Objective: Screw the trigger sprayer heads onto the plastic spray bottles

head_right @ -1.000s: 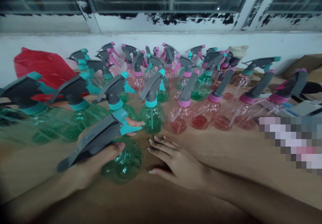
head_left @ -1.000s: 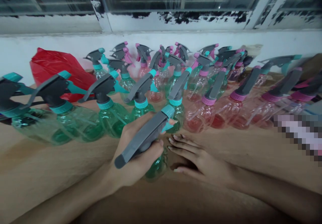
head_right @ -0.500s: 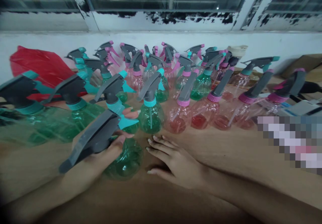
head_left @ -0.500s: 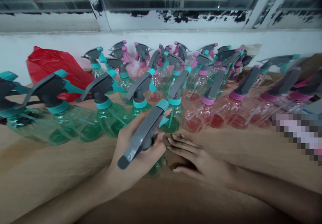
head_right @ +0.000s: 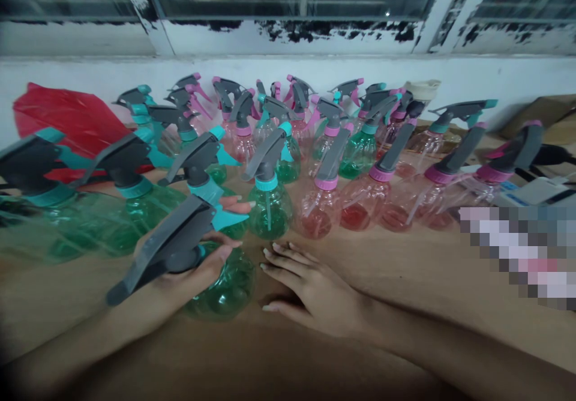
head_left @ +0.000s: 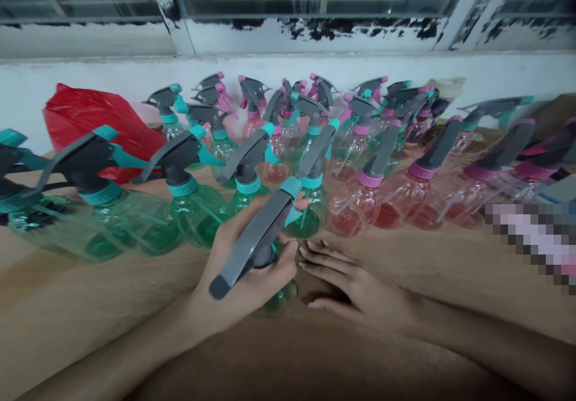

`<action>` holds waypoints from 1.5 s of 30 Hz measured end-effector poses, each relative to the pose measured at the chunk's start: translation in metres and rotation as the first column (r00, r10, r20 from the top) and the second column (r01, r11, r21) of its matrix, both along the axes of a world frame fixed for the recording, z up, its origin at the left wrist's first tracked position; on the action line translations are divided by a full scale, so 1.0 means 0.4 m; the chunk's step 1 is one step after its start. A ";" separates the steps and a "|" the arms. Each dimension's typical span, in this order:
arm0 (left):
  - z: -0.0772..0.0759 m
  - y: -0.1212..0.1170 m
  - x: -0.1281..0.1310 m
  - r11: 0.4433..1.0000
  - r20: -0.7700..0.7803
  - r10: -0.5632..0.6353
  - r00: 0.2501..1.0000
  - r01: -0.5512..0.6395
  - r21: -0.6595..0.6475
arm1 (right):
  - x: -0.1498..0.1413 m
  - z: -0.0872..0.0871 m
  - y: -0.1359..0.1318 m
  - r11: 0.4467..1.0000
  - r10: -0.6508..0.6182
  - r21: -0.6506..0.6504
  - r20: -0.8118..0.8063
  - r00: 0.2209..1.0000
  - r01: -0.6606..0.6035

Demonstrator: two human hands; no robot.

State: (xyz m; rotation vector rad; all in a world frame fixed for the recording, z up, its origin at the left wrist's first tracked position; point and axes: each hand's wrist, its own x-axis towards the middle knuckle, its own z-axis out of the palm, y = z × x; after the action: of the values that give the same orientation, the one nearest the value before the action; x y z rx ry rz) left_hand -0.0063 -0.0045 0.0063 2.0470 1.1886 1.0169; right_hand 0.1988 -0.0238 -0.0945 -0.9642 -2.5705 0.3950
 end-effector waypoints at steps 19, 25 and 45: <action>0.023 -0.007 -0.026 0.991 -0.007 -0.126 0.992 0.125 -0.056 | 0.001 -0.006 0.002 1.000 0.008 0.005 -0.011 1.000 -0.008; 0.031 -0.007 -0.025 0.990 -0.006 -0.134 0.991 0.134 -0.044 | 0.001 -0.006 0.002 1.000 0.009 0.002 -0.011 1.000 -0.009; 0.008 -0.003 -0.026 0.991 0.015 -0.129 0.992 0.129 -0.015 | 0.003 -0.009 0.005 1.000 0.013 -0.015 0.008 1.000 -0.013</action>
State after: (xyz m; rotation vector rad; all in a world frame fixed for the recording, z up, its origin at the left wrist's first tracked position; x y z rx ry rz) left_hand -0.0165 -0.0058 0.0096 2.0720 1.0387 0.9557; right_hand 0.2001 -0.0218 -0.0981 -0.9571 -2.5858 0.4156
